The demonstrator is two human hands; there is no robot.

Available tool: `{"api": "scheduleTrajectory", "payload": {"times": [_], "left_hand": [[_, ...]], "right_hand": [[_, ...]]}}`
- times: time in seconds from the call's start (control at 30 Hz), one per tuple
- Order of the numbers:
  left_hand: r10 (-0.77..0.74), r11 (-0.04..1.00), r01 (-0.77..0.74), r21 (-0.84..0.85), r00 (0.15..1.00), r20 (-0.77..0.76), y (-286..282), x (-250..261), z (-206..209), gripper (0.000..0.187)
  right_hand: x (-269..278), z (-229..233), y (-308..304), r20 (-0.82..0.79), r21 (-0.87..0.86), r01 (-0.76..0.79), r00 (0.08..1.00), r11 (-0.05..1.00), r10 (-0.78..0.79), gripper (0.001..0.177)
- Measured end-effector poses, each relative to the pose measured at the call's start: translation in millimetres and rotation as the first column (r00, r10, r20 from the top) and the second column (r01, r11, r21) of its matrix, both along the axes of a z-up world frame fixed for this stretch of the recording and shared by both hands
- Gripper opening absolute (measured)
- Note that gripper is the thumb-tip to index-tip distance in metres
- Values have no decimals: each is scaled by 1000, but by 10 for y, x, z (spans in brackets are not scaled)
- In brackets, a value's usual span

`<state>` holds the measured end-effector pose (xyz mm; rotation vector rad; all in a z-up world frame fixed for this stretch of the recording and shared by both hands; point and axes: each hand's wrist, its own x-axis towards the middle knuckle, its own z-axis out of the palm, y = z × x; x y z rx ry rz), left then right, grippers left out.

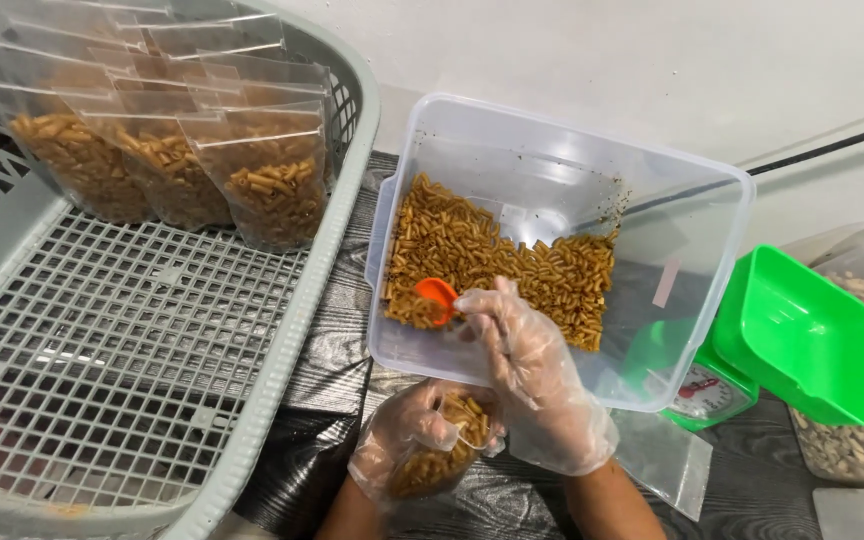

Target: Packaging small brown snacks into plastic bags using a spoon and placing them in a basket.

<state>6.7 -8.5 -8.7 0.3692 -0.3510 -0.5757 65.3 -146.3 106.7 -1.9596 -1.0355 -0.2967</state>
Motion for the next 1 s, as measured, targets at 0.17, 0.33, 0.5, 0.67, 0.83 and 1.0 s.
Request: {"api": "scheduleTrajectory", "payload": {"times": [0.17,0.33,0.5,0.67,0.83,1.0], "left_hand": [[-97,995,99,-2,980,172,-16,105,-329,77],[68,989,-64,-134,997,27,-37,-92,283,78],[-38,999,39,11,996,-81,36,-99,123,73],[-62,998,63,10,993,-98,71,-97,158,75],[-45,998,44,38,999,9,52,-52,37,75],[-41,998,47,51,992,-120,73,-115,181,76]], "right_hand": [[-18,-86,135,-199,246,6,979,969,44,19],[170,-96,-58,-448,346,71,889,936,98,20],[353,-118,-294,-444,560,31,855,828,268,17],[2,339,-291,-488,557,190,863,809,133,18],[-340,568,-362,-388,501,348,909,793,-153,16],[-495,588,-674,-101,371,287,958,883,-269,16]]}}
